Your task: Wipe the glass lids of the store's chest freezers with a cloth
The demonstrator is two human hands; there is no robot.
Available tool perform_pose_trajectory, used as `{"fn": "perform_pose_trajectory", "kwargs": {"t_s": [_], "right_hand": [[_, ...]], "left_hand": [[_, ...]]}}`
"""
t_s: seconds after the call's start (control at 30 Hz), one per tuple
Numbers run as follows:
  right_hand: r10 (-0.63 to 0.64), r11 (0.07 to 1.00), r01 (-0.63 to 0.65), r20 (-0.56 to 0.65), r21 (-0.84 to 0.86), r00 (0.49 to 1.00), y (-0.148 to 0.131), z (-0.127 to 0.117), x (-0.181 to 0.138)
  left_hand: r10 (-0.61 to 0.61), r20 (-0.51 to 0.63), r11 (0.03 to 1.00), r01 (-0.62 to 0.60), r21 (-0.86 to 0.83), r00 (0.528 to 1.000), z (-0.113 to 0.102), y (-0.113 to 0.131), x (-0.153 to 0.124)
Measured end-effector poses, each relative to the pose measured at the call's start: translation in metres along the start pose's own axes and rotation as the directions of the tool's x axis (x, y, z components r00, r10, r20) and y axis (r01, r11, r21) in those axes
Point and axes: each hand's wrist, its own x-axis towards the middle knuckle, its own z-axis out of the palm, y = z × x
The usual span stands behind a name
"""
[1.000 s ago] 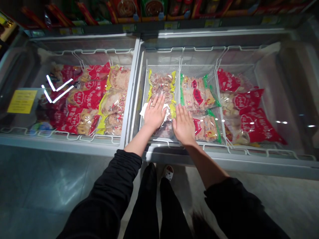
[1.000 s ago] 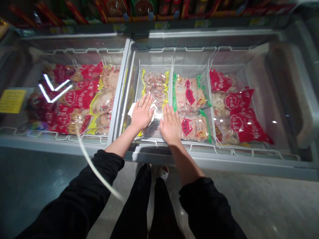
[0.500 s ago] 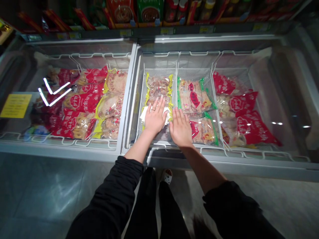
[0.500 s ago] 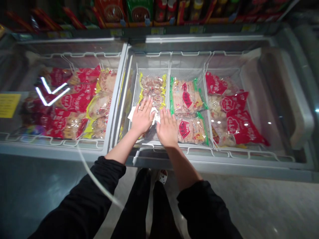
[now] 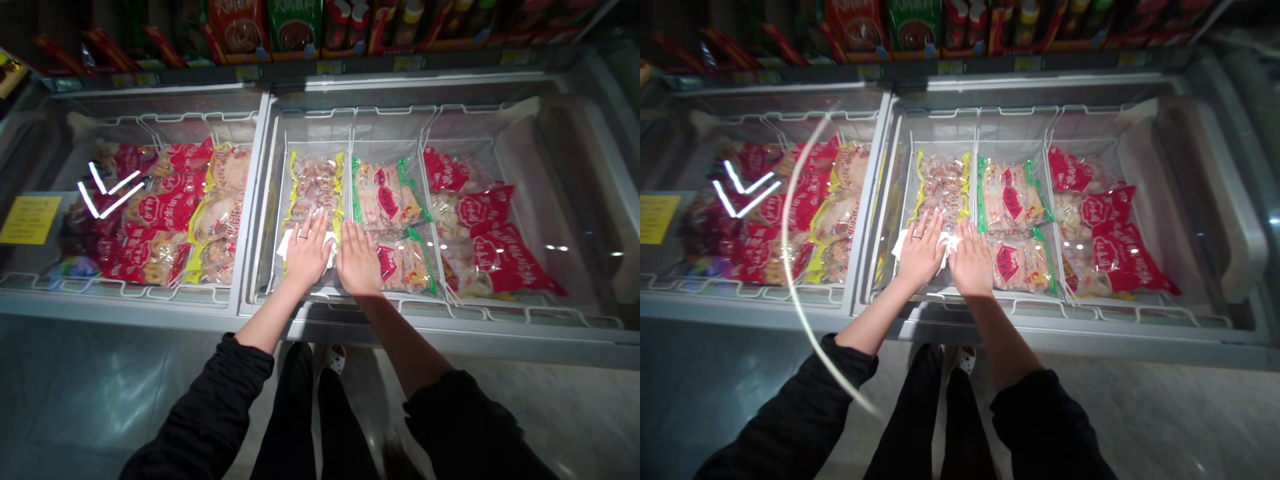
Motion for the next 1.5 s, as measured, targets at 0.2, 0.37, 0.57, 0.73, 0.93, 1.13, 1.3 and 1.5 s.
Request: {"fn": "perform_pose_trajectory", "kwargs": {"t_s": [0.2,0.37,0.57,0.73,0.93,1.13,1.3,1.5], "right_hand": [[-0.003,1.000,0.003,0.008,0.004,1.000,0.002,0.001,0.000],[0.000,1.000,0.000,0.010,0.009,1.000,0.000,-0.001,0.000],[0.019,1.000,-0.019,0.005,0.004,1.000,-0.001,-0.001,0.000],[0.012,1.000,-0.012,0.003,0.003,1.000,0.001,0.001,0.001],[-0.006,1.000,0.006,0.003,-0.022,1.000,0.005,0.006,0.000],[-0.004,1.000,0.004,-0.025,-0.006,1.000,0.007,0.012,-0.002],[0.004,1.000,-0.004,-0.003,-0.021,1.000,0.007,0.008,-0.002],[0.003,0.999,-0.004,-0.029,-0.041,1.000,0.002,0.005,-0.002]], "left_hand": [[0.011,-0.046,1.000,-0.012,-0.024,0.999,-0.008,-0.013,0.055],[-0.084,-0.071,0.996,0.081,-0.035,0.994,-0.006,-0.018,0.021],[0.027,-0.030,0.999,-0.028,-0.024,0.999,0.000,-0.006,0.016],[0.044,-0.056,0.997,-0.048,-0.066,0.997,-0.009,-0.023,0.064],[-0.082,-0.065,0.995,0.078,-0.058,0.995,-0.012,-0.033,0.040],[0.086,-0.007,0.996,-0.086,-0.038,0.996,-0.006,-0.006,0.052],[0.025,-0.035,0.998,-0.027,-0.057,0.999,-0.014,-0.028,0.103],[-0.054,-0.049,0.998,0.053,-0.029,0.997,-0.016,-0.034,0.061]]}}
